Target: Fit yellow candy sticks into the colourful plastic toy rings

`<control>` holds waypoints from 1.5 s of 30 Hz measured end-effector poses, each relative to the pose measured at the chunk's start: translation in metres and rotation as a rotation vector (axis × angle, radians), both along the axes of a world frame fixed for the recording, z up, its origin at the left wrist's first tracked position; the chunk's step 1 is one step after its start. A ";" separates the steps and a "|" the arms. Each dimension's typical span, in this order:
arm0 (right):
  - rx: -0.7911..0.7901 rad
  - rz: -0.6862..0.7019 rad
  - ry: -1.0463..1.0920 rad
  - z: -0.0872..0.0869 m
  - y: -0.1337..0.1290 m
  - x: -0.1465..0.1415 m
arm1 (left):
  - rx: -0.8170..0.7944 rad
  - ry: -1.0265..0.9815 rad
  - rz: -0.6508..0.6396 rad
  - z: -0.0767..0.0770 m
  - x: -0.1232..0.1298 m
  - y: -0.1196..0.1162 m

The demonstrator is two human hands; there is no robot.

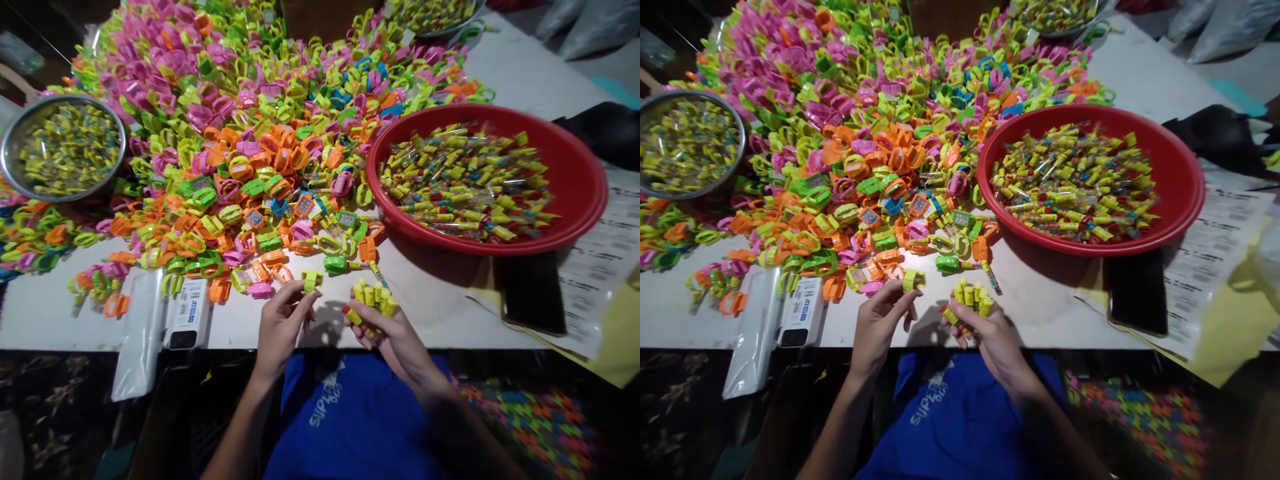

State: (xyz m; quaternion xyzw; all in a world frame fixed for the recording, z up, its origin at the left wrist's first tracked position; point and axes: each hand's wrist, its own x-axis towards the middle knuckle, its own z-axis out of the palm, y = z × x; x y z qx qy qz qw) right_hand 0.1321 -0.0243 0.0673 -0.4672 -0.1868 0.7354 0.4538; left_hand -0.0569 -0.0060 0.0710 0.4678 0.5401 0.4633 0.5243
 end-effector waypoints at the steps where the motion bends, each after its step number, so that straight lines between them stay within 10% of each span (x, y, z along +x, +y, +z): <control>1: -0.017 -0.019 0.068 0.004 0.000 0.001 | 0.017 -0.074 -0.001 0.004 0.007 0.001; 6: 0.034 -0.084 0.210 0.018 0.007 0.006 | 0.171 -0.116 -0.001 0.009 0.032 0.003; 16: 0.215 -0.108 -0.031 0.037 0.006 0.017 | 0.858 0.603 -0.064 0.021 0.036 0.009; 45: 0.107 -0.094 -0.158 0.011 0.000 0.044 | 1.172 0.857 -0.350 0.002 0.030 0.025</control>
